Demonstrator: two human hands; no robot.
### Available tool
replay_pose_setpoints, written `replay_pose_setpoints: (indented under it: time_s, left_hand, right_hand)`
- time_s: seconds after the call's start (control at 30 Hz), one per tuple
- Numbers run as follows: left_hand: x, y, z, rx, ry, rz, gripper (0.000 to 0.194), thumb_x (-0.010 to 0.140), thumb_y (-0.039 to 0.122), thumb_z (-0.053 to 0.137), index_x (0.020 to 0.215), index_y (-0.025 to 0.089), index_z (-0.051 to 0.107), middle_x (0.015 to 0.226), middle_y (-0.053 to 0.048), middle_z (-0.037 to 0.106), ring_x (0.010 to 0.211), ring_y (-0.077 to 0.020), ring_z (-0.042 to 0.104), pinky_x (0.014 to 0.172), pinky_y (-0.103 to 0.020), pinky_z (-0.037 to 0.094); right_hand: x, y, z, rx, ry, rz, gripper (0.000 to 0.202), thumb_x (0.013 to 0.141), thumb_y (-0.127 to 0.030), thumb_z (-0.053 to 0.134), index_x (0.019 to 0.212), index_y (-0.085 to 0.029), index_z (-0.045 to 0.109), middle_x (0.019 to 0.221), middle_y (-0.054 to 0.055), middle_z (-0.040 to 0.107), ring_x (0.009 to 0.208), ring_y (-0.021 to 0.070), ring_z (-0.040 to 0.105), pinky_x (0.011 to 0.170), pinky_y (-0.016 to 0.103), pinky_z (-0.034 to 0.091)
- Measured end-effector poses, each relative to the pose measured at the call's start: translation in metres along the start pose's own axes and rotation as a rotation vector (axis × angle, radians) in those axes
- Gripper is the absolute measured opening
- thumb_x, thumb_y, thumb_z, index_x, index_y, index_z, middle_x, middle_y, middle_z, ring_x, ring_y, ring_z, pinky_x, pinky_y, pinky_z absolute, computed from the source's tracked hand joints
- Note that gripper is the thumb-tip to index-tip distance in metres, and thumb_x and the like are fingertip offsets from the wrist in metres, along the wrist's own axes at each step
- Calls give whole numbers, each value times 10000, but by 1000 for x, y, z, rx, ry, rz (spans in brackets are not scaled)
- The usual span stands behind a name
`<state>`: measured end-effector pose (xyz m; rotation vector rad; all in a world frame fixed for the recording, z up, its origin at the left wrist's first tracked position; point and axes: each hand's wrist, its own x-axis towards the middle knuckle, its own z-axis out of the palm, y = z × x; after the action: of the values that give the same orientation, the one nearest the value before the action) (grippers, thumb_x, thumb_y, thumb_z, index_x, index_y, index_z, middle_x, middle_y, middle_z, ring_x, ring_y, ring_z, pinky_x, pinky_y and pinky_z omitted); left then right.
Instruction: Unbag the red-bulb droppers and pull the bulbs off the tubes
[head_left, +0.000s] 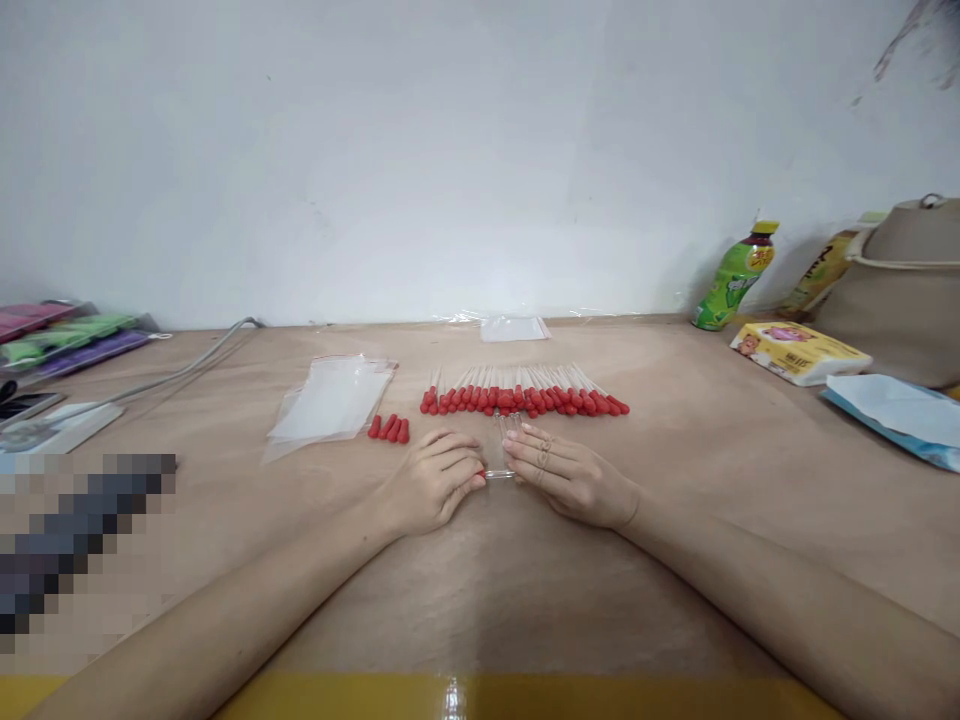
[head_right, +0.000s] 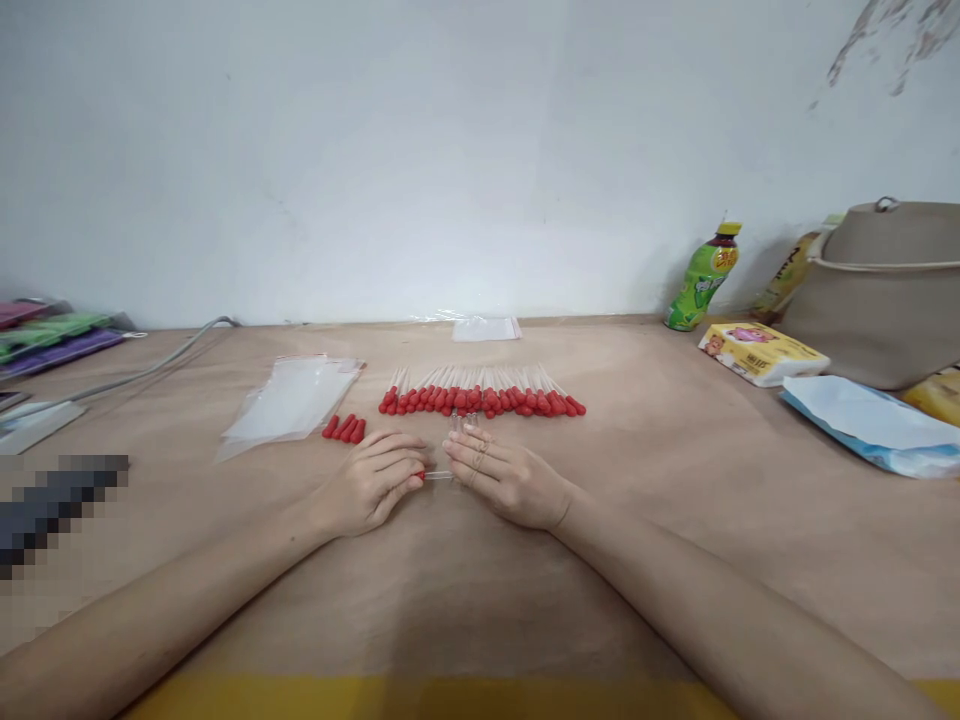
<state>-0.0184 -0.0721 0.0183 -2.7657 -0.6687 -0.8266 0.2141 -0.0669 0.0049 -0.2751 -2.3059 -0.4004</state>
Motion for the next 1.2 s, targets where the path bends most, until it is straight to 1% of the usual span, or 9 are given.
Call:
replay_pose_setpoints:
  time_s: [0.2,0.3,0.4,0.57,0.73,0.83,0.93,1.07,1.2]
  left_hand:
    - [-10,-19,-11,4,101,-174,200,886,180,398,840,167,592,817,-46,651,869,-175,567,809,-338,430]
    - [-12,-42,-24,132,215,-354,205,875,239,432,812,164,612,771,-48,605,760,-165,546,714,-306,443]
    - [-13,-66,-36,243,207,-521,232,846,297,461,795,171,648,705,-34,542,669,-154,535,596,-268,438]
    - [-21,-92,-45,300,-34,-730,250,784,274,455,851,158,666,679,-44,566,610,-172,564,569,-282,442]
    - [-19,-89,-51,270,-303,-950,334,795,377,463,991,140,593,710,-48,608,678,-211,585,645,-316,447]
    - [-12,-76,-49,347,-203,-875,308,813,386,449,913,145,613,814,-86,603,794,-239,577,728,-348,445]
    - [-2,-51,-37,251,-59,-645,257,841,337,438,862,166,629,878,-79,606,901,-229,551,806,-345,435]
    - [10,-17,-8,-69,-87,-403,251,871,243,419,1031,159,593,1002,-73,625,940,-191,558,849,-333,449]
    - [11,-7,9,-188,-121,-342,275,877,209,413,1108,161,554,1095,-84,609,1016,-200,555,886,-364,457]
  right_hand:
    - [-11,12,0,-30,121,154,327,854,-86,419,1155,-149,531,1139,118,598,1142,201,500,942,421,464]
    - [-14,15,8,-83,181,318,279,838,-137,494,1097,-200,577,937,67,655,915,166,599,802,343,508]
    - [-11,13,14,-170,118,377,234,827,-202,529,1044,-228,611,684,11,596,684,142,546,664,315,452]
    - [1,8,12,-132,16,552,282,841,-163,446,1092,-150,574,734,41,581,698,153,509,641,307,376]
    - [16,5,16,30,88,655,104,804,-158,490,828,-155,592,732,35,608,697,147,523,652,286,376]
    - [20,4,23,-29,86,546,121,813,-158,482,767,-163,594,665,25,601,662,145,500,651,292,358]
    - [21,4,27,-131,29,441,165,826,-155,468,746,-153,612,653,33,596,657,148,469,642,294,336]
    - [22,3,25,-191,-51,382,179,827,-140,461,791,-148,636,689,42,598,678,150,437,642,297,314]
    - [26,-1,21,-144,-100,398,172,825,-212,496,887,-154,646,713,37,601,719,158,440,661,306,298]
